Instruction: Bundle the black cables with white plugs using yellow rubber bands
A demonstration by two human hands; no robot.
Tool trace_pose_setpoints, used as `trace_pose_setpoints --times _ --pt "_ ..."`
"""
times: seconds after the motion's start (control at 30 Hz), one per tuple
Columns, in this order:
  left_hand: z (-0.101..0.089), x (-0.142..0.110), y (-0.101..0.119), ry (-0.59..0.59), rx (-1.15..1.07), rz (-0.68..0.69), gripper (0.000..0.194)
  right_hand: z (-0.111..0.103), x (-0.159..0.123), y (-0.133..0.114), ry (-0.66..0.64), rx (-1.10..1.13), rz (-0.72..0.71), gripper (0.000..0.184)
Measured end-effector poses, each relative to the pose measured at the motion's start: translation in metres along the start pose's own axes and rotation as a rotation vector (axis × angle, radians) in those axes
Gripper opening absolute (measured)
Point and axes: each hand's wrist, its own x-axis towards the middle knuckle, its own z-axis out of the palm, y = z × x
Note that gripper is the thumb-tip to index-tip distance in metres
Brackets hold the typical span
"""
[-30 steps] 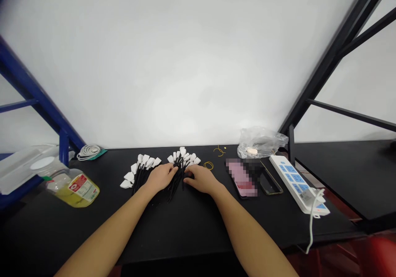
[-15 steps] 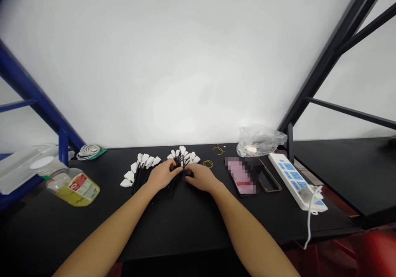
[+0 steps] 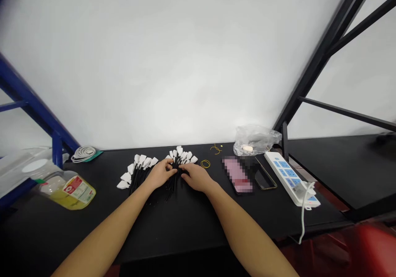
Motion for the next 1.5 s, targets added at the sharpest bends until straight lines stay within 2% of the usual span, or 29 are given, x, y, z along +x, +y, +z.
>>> trace_pose_setpoints --times 0.17,0.3,0.4,0.6,0.8,0.9,1.0,1.1,1.2,1.3,1.37,1.43,1.5 --pt "0.004 -0.004 0.007 -0.020 0.001 0.072 0.045 0.002 0.002 -0.003 -0.023 -0.098 -0.023 0.042" --pt "0.010 -0.011 0.013 -0.056 0.043 0.201 0.054 0.003 0.006 -0.008 -0.043 -0.206 0.074 0.051" --pt "0.010 -0.013 0.012 -0.064 0.063 0.247 0.059 0.003 0.006 -0.008 -0.036 -0.232 0.103 0.048" --pt "0.002 -0.011 0.011 0.035 0.137 0.220 0.045 0.002 0.004 -0.003 -0.004 -0.212 0.076 0.045" --pt "0.000 -0.009 0.013 0.129 0.036 0.221 0.045 0.005 0.007 0.002 0.052 -0.145 0.059 0.042" --pt "-0.002 -0.013 0.015 0.169 0.039 0.314 0.048 0.007 0.009 0.006 0.136 -0.047 0.060 0.044" --pt "-0.002 -0.018 0.017 0.140 0.084 0.449 0.057 0.010 0.011 0.010 0.219 0.052 0.062 0.053" --pt "-0.003 -0.021 0.020 0.106 0.144 0.611 0.063 0.014 0.012 0.012 0.262 0.130 -0.017 0.057" --pt "-0.003 -0.023 0.025 0.098 0.180 0.782 0.066 0.014 0.012 0.012 0.316 0.204 -0.133 0.051" --pt "-0.004 -0.026 0.030 0.176 0.142 0.889 0.054 0.009 0.010 0.007 0.363 0.291 -0.215 0.033" --pt "-0.004 -0.028 0.032 0.262 0.076 0.857 0.051 0.005 0.008 0.000 0.377 0.349 -0.223 0.023" --pt "-0.004 -0.028 0.032 0.317 0.033 0.752 0.057 0.002 0.006 -0.006 0.390 0.422 -0.180 0.020" --pt "-0.004 -0.027 0.030 0.277 0.044 0.646 0.061 0.000 0.005 -0.011 0.409 0.528 -0.102 0.022"
